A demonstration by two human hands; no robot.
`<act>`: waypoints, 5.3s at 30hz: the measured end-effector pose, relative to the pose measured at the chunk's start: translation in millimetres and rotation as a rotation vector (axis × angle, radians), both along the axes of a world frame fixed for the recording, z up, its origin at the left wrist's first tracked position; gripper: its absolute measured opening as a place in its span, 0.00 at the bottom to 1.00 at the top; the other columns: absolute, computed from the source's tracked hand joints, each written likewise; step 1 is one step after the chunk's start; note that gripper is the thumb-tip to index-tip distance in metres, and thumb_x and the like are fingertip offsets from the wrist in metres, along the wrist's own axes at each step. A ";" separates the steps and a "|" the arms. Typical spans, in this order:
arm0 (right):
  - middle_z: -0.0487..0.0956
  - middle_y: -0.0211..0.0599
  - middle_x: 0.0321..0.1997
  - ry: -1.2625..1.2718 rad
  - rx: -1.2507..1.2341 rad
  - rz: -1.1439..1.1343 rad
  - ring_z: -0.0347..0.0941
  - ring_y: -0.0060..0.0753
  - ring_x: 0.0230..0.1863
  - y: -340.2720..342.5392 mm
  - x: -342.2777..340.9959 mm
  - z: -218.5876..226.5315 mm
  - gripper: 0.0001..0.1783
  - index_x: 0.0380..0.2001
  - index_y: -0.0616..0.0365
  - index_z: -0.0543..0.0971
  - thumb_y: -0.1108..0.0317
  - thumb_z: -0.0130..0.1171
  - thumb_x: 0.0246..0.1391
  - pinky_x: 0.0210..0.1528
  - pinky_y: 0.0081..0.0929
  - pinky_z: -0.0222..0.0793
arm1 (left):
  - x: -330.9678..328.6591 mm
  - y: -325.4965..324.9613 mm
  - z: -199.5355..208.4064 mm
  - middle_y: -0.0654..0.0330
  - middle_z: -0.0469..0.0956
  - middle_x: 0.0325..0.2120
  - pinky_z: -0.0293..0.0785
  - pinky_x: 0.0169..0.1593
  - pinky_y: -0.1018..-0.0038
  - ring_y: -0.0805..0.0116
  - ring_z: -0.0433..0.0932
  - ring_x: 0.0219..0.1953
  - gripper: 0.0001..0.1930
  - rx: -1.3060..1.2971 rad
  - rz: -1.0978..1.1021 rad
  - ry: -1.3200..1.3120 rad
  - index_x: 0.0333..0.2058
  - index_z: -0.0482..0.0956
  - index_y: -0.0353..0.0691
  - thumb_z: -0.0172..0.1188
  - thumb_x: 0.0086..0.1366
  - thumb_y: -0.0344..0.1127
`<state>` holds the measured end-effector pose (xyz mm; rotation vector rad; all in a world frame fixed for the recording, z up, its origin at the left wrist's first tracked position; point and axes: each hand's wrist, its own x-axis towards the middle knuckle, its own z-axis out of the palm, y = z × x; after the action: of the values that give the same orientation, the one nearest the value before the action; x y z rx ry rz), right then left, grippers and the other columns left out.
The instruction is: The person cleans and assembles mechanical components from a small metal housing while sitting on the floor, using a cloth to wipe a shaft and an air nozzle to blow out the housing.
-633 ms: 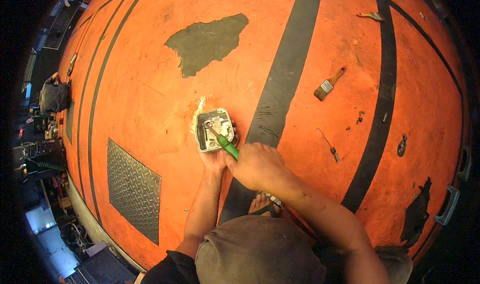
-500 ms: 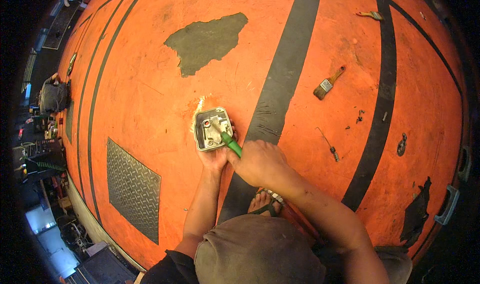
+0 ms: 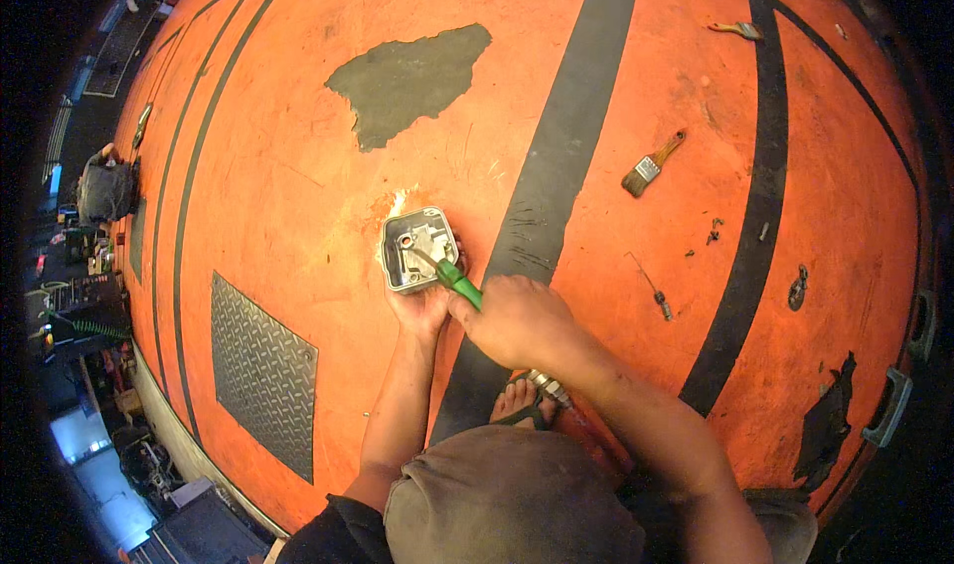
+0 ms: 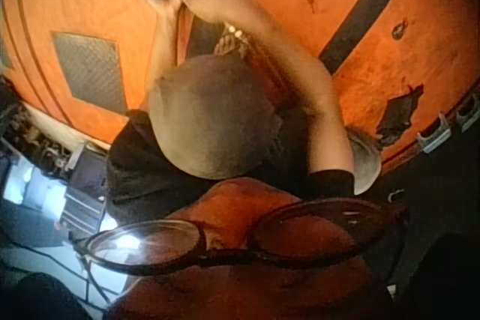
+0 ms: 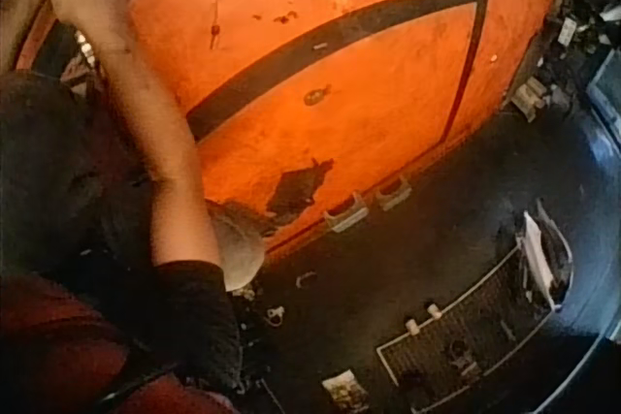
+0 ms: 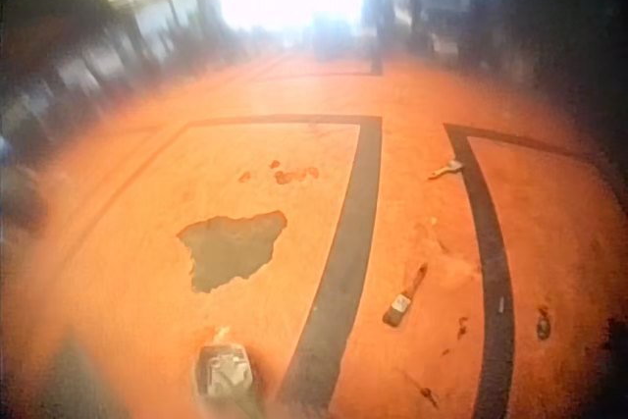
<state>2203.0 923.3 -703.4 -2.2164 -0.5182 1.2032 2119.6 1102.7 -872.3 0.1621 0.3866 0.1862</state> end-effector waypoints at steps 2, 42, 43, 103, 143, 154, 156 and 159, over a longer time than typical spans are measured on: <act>0.80 0.63 0.37 -0.024 -0.029 -0.013 0.78 0.63 0.44 -1.4 -1.2 -4.7 0.36 0.33 0.70 0.80 0.41 0.46 0.62 0.49 0.53 0.71 | -0.5 0.1 0.4 0.46 0.70 0.58 0.65 0.61 0.49 0.45 0.70 0.57 0.33 -0.021 -0.021 -0.057 0.61 0.67 0.38 0.46 0.67 0.58; 0.73 0.41 0.13 0.290 0.100 -0.295 0.73 0.34 0.15 -16.4 36.2 -28.6 0.38 0.15 0.65 0.73 0.39 0.44 0.63 0.23 0.37 0.70 | 13.6 -5.8 15.2 0.49 0.68 0.59 0.61 0.64 0.46 0.49 0.67 0.60 0.29 0.022 0.070 0.088 0.60 0.68 0.42 0.42 0.69 0.56; 0.72 0.41 0.11 0.256 0.071 -0.313 0.70 0.33 0.13 -12.7 34.4 -27.8 0.39 0.11 0.62 0.70 0.39 0.43 0.64 0.22 0.38 0.69 | 13.0 -5.1 13.5 0.52 0.68 0.59 0.63 0.64 0.48 0.52 0.68 0.60 0.29 0.077 0.063 0.131 0.60 0.68 0.43 0.39 0.71 0.57; 0.79 0.63 0.35 0.048 -0.118 0.108 0.78 0.61 0.41 -51.9 21.1 38.2 0.39 0.32 0.71 0.80 0.37 0.44 0.61 0.45 0.52 0.72 | 4.8 9.5 -6.5 0.50 0.68 0.59 0.61 0.63 0.43 0.49 0.67 0.60 0.30 -0.172 0.016 -0.140 0.59 0.69 0.44 0.40 0.68 0.58; 0.76 0.58 0.20 0.156 -0.034 0.141 0.78 0.58 0.32 -40.3 24.1 47.7 0.39 0.21 0.69 0.77 0.39 0.44 0.63 0.39 0.51 0.70 | 1.3 5.9 -1.4 0.53 0.70 0.58 0.63 0.63 0.47 0.51 0.69 0.59 0.28 -0.047 -0.019 -0.103 0.58 0.71 0.45 0.39 0.69 0.56; 0.79 0.65 0.27 0.018 0.083 -0.108 0.78 0.62 0.38 5.0 19.3 9.2 0.38 0.25 0.73 0.79 0.42 0.44 0.63 0.43 0.50 0.73 | 11.2 -0.2 1.8 0.55 0.73 0.56 0.68 0.61 0.56 0.55 0.72 0.57 0.27 0.064 0.074 0.018 0.57 0.71 0.43 0.44 0.70 0.56; 0.79 0.62 0.26 0.171 0.072 -0.117 0.80 0.58 0.34 4.5 25.5 -5.6 0.38 0.25 0.73 0.79 0.42 0.43 0.64 0.40 0.49 0.74 | 13.5 -1.9 1.8 0.55 0.73 0.56 0.68 0.62 0.55 0.55 0.72 0.57 0.27 0.054 0.075 0.059 0.57 0.71 0.43 0.44 0.69 0.55; 0.74 0.45 0.12 0.145 0.171 -0.179 0.74 0.39 0.14 4.1 21.6 -18.1 0.39 0.16 0.68 0.76 0.40 0.43 0.64 0.26 0.39 0.73 | 8.6 3.5 -2.6 0.54 0.72 0.56 0.67 0.62 0.54 0.54 0.71 0.58 0.28 0.016 0.090 0.062 0.58 0.71 0.43 0.44 0.68 0.56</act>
<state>2224.6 927.5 -721.5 -1.9696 -0.3429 1.1695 2128.2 1106.1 -874.8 0.1670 0.4548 0.2733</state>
